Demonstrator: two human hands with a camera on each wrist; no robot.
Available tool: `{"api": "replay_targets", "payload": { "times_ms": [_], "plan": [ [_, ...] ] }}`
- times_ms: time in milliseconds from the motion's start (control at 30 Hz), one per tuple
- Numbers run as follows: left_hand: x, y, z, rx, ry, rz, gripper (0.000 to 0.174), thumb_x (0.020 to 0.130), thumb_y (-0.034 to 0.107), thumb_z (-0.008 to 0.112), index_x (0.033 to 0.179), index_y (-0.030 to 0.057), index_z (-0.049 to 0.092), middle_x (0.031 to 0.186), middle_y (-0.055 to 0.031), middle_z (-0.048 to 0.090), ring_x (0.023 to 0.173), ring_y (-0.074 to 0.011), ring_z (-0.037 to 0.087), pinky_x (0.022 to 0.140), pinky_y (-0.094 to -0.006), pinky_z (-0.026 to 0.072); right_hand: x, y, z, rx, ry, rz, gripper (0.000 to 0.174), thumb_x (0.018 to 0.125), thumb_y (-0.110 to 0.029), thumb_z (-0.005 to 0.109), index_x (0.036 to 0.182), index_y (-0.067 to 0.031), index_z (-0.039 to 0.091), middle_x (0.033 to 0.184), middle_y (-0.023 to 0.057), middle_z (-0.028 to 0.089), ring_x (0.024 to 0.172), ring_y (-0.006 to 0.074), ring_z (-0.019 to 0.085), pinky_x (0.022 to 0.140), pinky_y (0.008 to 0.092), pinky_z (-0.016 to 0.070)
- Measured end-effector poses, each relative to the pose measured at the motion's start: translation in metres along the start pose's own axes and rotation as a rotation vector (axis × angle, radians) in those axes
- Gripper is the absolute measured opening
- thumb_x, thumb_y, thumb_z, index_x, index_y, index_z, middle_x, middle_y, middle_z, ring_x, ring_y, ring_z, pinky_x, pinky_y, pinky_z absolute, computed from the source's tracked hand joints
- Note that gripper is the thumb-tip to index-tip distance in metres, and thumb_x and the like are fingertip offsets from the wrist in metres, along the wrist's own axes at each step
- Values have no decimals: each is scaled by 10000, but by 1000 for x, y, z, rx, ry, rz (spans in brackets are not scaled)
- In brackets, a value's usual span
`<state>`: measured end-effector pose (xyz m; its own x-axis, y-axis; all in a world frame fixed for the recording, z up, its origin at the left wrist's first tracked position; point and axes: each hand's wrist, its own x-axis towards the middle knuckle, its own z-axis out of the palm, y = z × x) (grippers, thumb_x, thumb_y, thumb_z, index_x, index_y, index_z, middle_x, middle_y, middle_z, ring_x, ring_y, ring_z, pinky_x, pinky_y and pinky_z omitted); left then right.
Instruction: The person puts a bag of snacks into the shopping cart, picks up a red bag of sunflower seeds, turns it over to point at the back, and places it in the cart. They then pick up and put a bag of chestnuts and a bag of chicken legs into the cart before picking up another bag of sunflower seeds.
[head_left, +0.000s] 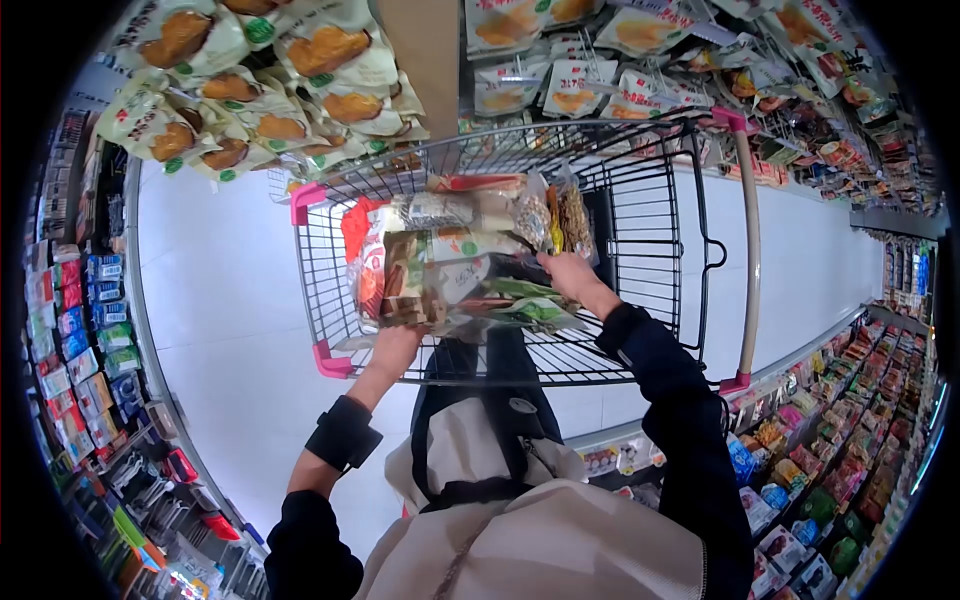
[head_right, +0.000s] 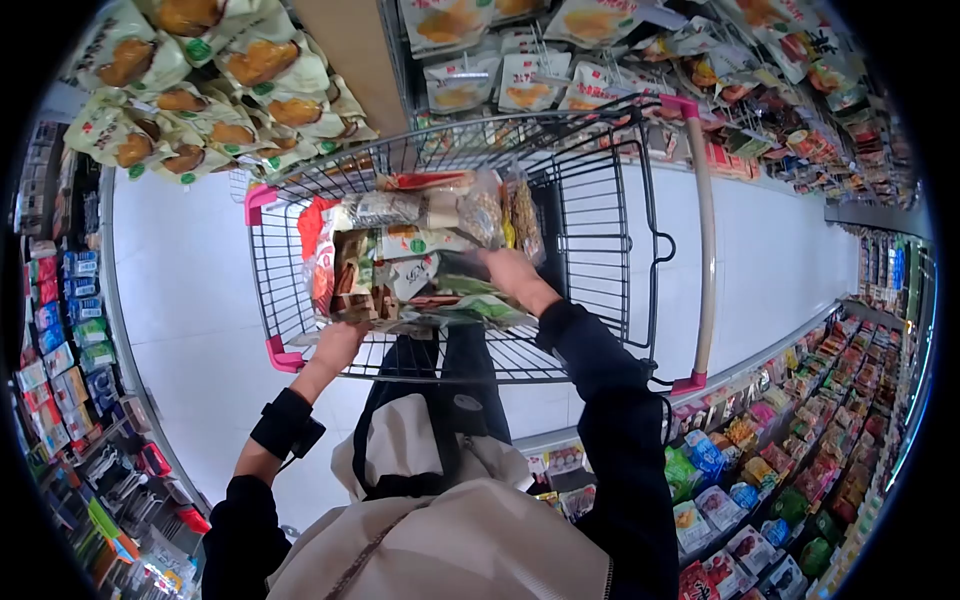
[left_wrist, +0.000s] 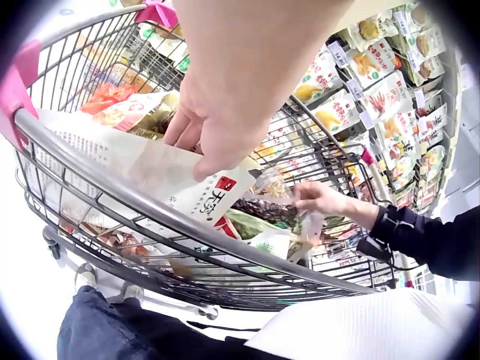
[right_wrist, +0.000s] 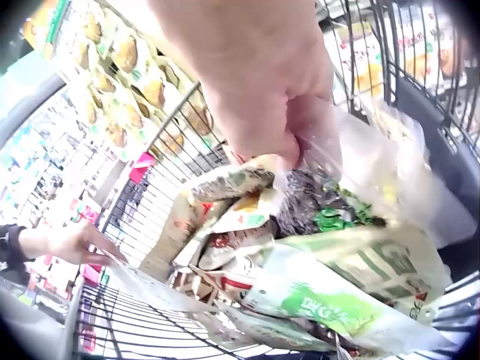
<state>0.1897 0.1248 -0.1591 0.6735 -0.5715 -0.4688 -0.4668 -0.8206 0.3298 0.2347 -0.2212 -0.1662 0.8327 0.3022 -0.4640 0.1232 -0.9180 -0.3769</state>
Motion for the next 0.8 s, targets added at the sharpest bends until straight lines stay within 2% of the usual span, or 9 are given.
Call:
{"api": "replay_targets", "payload": {
  "times_ms": [133, 300, 400, 500, 533, 600, 700, 733, 800],
  "plan": [
    [0, 8, -30, -192, 52, 11, 280, 734, 228, 588, 979, 94, 570, 838, -145, 589, 760, -296, 581, 630, -382, 467, -32, -24, -73, -191, 42, -89, 338, 651, -11, 527, 971, -119, 515, 674, 141, 582, 667, 346, 572, 590, 424, 450],
    [7, 41, -118, -379, 526, 283, 567, 669, 260, 690, 1155, 83, 457, 1078, -154, 521, 943, -313, 532, 778, -346, 446, -74, -76, -178, -370, 109, -266, 360, 665, -34, 518, 1009, -139, 543, 657, 131, 583, 648, 303, 584, 584, 386, 463],
    [-5, 79, -174, -415, 554, 249, 602, 678, 219, 701, 1191, 78, 419, 1067, -149, 540, 952, -286, 543, 798, -334, 439, -96, -119, -225, -471, 296, -447, 372, 641, -27, 539, 996, -136, 546, 654, 103, 583, 639, 288, 581, 548, 373, 453],
    [-19, 99, -197, -617, 359, 288, 574, 706, 178, 684, 1199, 72, 409, 1043, -150, 565, 956, -237, 560, 820, -315, 429, -119, -165, -263, -529, 369, -525, 311, 642, -28, 542, 943, -106, 539, 655, 87, 578, 643, 282, 580, 532, 365, 450],
    [-22, 105, -197, -764, 413, 366, 481, 731, 133, 663, 1159, 67, 453, 815, -72, 597, 743, -129, 569, 667, -245, 439, -125, -177, -274, -550, 403, -537, 309, 624, -20, 548, 921, -103, 526, 662, 79, 567, 641, 275, 578, 521, 362, 446],
    [-39, 116, -215, -852, 338, 292, 428, 733, 107, 657, 1122, 57, 485, 709, -5, 512, 627, -71, 463, 565, -206, 367, -135, -197, -291, -595, 470, -566, 310, 587, -4, 561, 876, -96, 499, 675, 62, 546, 636, 262, 573, 500, 355, 438],
    [-63, 130, -229, -936, 378, 333, 322, 755, 48, 625, 1061, 24, 525, 639, 76, 356, 557, -25, 285, 473, -186, 234, -143, -214, -305, -666, 668, -638, 253, 599, -14, 565, 839, -66, 502, 690, 58, 528, 698, 240, 567, 544, 352, 443],
    [-68, 132, -231, -985, 392, 360, 312, 762, 35, 614, 1060, 14, 523, 641, 82, 368, 558, -21, 296, 474, -184, 239, -144, -217, -310, -663, 806, -734, 227, 622, -1, 579, 837, -44, 520, 809, 73, 558, 814, 240, 554, 651, 340, 460],
    [-73, 141, -228, -1266, 391, 390, 312, 777, -5, 583, 1081, -12, 508, 701, 76, 454, 592, -12, 364, 502, -165, 287, -156, -222, -316, -568, 1119, -790, 275, 622, -14, 588, 890, -59, 540, 911, 73, 568, 874, 252, 545, 700, 343, 460]
  ]
}}
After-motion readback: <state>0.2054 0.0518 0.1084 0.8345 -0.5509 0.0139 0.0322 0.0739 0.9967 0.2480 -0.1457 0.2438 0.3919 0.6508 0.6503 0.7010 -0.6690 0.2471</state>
